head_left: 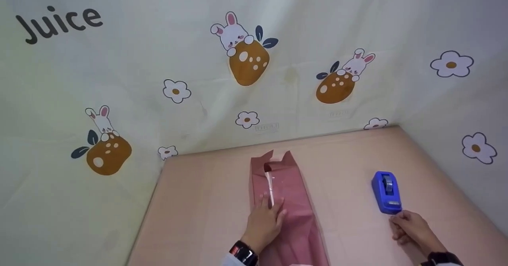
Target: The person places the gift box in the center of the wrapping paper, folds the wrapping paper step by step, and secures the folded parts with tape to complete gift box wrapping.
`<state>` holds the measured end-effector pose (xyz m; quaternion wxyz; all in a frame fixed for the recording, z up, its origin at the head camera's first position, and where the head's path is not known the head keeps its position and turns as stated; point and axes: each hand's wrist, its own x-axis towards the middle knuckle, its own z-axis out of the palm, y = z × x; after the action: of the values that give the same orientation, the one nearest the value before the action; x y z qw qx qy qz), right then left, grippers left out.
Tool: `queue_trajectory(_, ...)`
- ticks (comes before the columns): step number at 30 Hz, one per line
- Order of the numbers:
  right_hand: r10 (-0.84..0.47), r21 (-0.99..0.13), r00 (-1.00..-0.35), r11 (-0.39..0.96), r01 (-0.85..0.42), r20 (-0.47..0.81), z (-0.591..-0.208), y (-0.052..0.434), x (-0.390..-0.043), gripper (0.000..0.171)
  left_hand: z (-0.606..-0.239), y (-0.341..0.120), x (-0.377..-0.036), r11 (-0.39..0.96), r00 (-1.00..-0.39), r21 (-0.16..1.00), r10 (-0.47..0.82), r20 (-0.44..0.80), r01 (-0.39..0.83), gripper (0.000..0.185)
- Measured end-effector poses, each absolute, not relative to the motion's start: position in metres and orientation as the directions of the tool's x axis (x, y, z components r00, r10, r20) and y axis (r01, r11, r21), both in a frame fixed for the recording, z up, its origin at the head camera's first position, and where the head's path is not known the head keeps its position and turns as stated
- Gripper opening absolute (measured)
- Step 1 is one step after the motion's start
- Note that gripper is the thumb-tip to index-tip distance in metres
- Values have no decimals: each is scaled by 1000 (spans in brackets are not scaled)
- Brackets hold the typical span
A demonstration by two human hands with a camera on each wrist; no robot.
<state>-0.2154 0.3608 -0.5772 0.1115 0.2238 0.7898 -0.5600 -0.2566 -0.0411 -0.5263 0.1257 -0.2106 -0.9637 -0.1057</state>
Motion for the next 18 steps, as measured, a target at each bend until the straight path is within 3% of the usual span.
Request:
queue_trajectory(10,198,-828,-869,265,494,-454,-574,356,-213,16,-526,-42,-255,889,-878,148,379,293,433,41)
queue_trajectory(18,133,-816,-898,379,436,-419,-569,347,-207,18,-528,-41,-257,886,-873,150,379,307,438,39)
